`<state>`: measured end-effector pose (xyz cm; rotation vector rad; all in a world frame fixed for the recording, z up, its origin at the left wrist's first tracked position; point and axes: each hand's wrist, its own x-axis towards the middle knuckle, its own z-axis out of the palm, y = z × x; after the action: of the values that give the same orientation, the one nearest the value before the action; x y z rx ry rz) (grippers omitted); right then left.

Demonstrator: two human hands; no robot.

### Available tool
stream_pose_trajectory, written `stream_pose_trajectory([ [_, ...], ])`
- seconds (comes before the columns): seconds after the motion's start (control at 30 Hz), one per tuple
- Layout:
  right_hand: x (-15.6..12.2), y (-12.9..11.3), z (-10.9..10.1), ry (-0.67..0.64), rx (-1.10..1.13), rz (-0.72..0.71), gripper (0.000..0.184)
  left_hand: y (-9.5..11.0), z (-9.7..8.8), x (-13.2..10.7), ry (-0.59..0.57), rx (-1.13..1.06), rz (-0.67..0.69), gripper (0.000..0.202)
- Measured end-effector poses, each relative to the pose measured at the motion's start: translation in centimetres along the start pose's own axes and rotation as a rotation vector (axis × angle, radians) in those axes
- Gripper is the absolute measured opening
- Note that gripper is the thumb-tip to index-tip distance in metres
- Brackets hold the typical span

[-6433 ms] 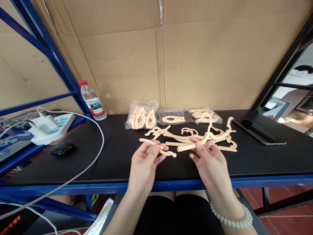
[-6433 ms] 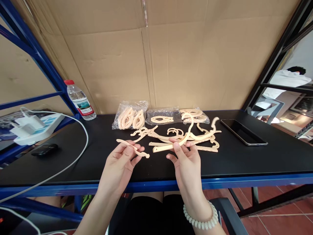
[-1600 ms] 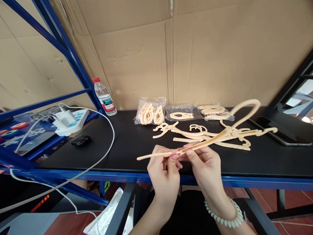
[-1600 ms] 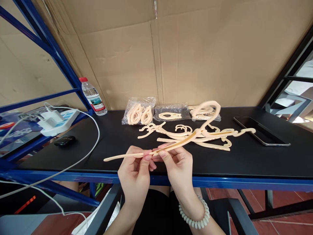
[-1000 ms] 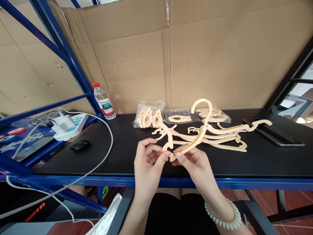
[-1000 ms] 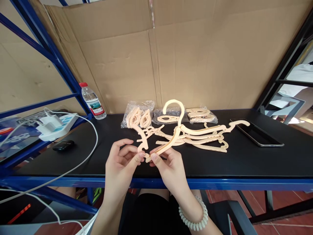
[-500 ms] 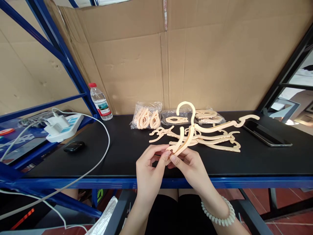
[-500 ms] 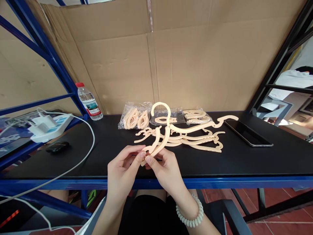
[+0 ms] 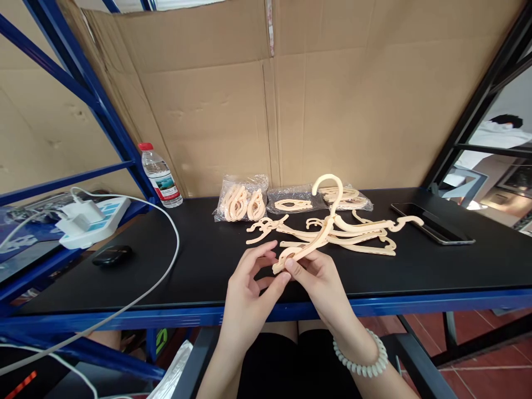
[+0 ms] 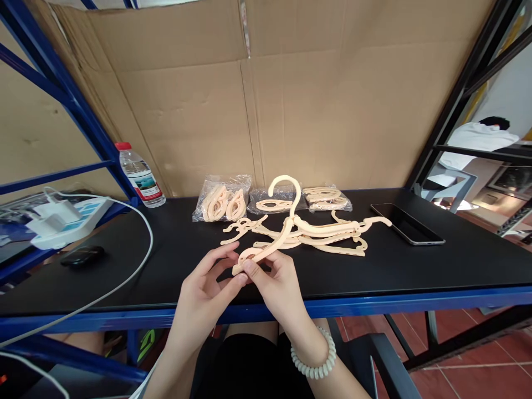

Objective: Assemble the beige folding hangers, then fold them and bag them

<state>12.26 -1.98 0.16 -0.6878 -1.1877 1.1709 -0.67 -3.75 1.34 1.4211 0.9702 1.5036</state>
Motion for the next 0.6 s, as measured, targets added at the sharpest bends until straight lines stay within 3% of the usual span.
stream_pose_trajectory([
  [0.13, 0.1, -0.3, -0.2, -0.027, 0.044, 0.061, 0.023, -0.6, 0.6, 0.0, 0.070, -0.065, -0.029, 0.017],
  [0.23, -0.3, -1.1, -1.1, -0.027, 0.032, 0.104, 0.028, -0.8, 0.5, 0.1, 0.167, -0.100, -0.012, 0.012],
  [0.43, -3.0, -2.8, -4.4, 0.201, 0.149, 0.069, 0.034, -0.8, -0.8, -0.1, 0.238, -0.236, -0.041, 0.016],
  [0.6, -4.3, -3.1, -5.8, 0.450, 0.222, 0.033, 0.035, -0.5, -1.9, -0.2, 0.274, -0.272, -0.083, 0.020],
])
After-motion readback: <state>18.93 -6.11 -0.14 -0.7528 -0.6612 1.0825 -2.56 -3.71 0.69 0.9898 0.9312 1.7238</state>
